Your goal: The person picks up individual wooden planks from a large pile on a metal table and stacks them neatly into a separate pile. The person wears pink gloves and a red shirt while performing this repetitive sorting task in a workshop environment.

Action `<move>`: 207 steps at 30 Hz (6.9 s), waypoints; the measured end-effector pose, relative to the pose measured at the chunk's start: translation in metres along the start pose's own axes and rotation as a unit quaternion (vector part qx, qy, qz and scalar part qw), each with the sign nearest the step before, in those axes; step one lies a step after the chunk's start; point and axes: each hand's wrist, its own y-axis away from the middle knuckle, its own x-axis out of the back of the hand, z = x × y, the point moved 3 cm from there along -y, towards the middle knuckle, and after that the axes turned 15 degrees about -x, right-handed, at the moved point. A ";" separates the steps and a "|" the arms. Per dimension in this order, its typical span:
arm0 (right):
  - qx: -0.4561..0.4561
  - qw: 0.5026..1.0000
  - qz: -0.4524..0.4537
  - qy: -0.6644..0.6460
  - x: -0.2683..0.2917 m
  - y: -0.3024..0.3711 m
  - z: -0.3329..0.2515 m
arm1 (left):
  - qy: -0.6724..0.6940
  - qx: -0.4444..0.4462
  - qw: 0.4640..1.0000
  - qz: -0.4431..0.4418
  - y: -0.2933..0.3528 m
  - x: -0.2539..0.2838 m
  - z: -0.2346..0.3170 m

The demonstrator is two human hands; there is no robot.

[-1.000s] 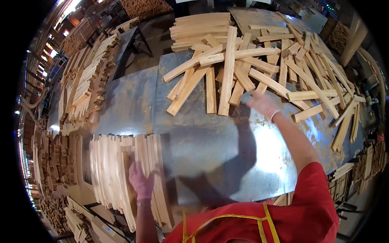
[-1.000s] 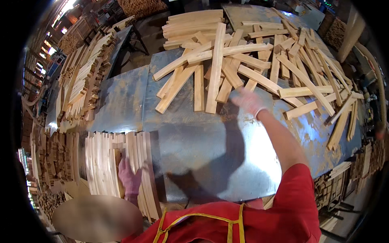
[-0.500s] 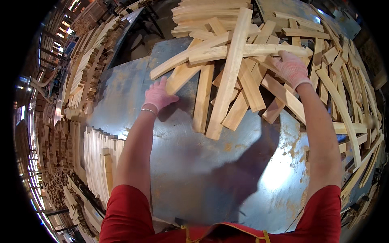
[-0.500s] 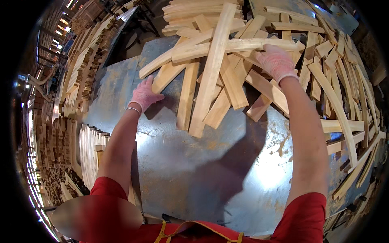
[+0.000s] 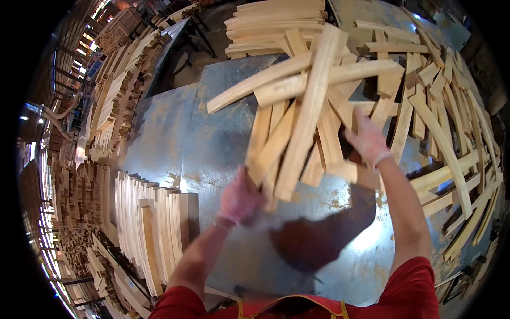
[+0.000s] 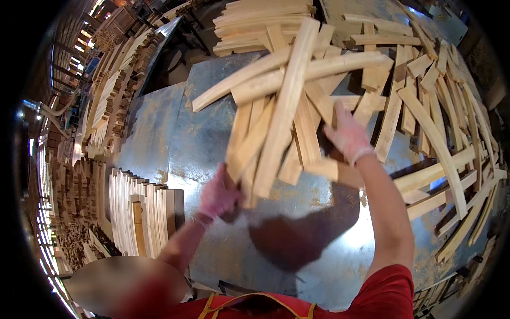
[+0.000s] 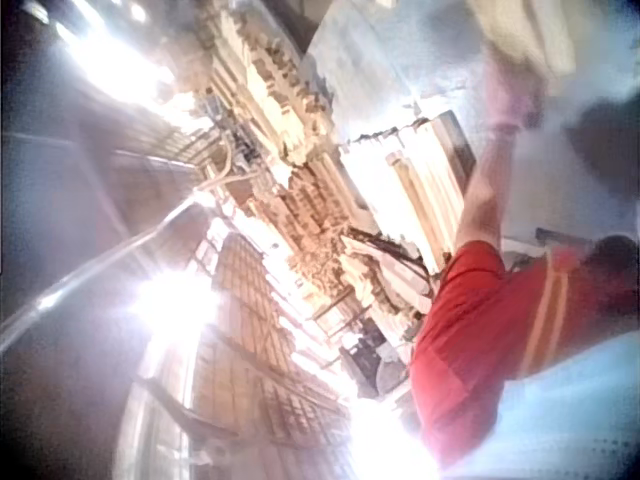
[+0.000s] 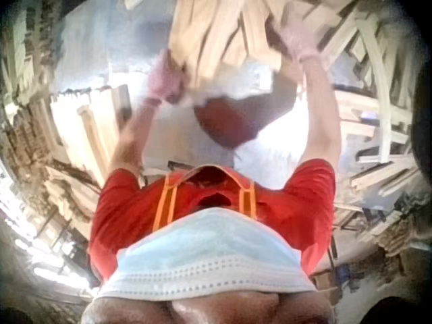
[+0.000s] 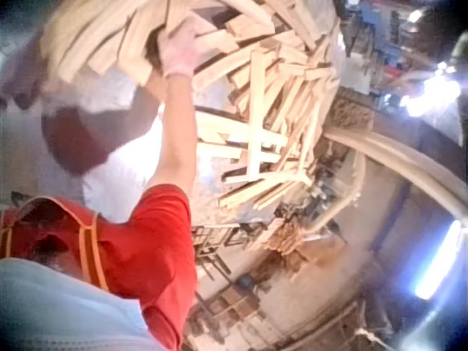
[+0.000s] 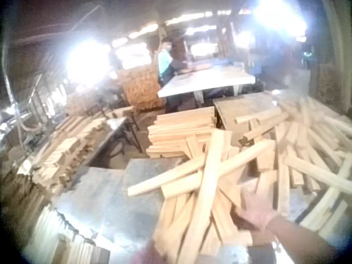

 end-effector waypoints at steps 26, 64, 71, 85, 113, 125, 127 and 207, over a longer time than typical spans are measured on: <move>0.437 0.871 0.191 -0.115 0.244 0.641 -0.246 | 0.424 -0.043 0.902 0.070 0.439 0.028 -0.142; 0.020 0.996 0.070 -0.060 0.020 0.348 0.063 | -0.048 -0.139 0.985 -0.094 0.334 -0.112 0.042; -0.049 0.993 -0.040 -0.099 -0.084 0.377 0.037 | 0.042 -0.037 0.993 -0.103 0.370 -0.120 0.034; -0.122 0.992 0.009 -0.028 -0.128 0.449 0.000 | 0.573 0.025 0.819 -0.009 0.489 -0.046 -0.129; 0.005 0.992 -0.057 0.109 -0.087 0.319 -0.056 | -0.208 0.173 0.954 0.126 0.410 -0.001 -0.220; 0.275 0.801 -0.523 0.094 -0.186 0.561 -0.128 | 0.392 0.123 0.909 0.070 0.358 -0.059 -0.091; 0.272 0.866 -0.418 0.047 -0.176 0.514 -0.121 | 0.353 0.121 0.925 0.068 0.367 -0.044 -0.099; 0.126 0.953 0.248 -0.116 0.078 0.047 -0.002 | -0.208 -0.117 0.970 0.036 0.215 -0.102 0.075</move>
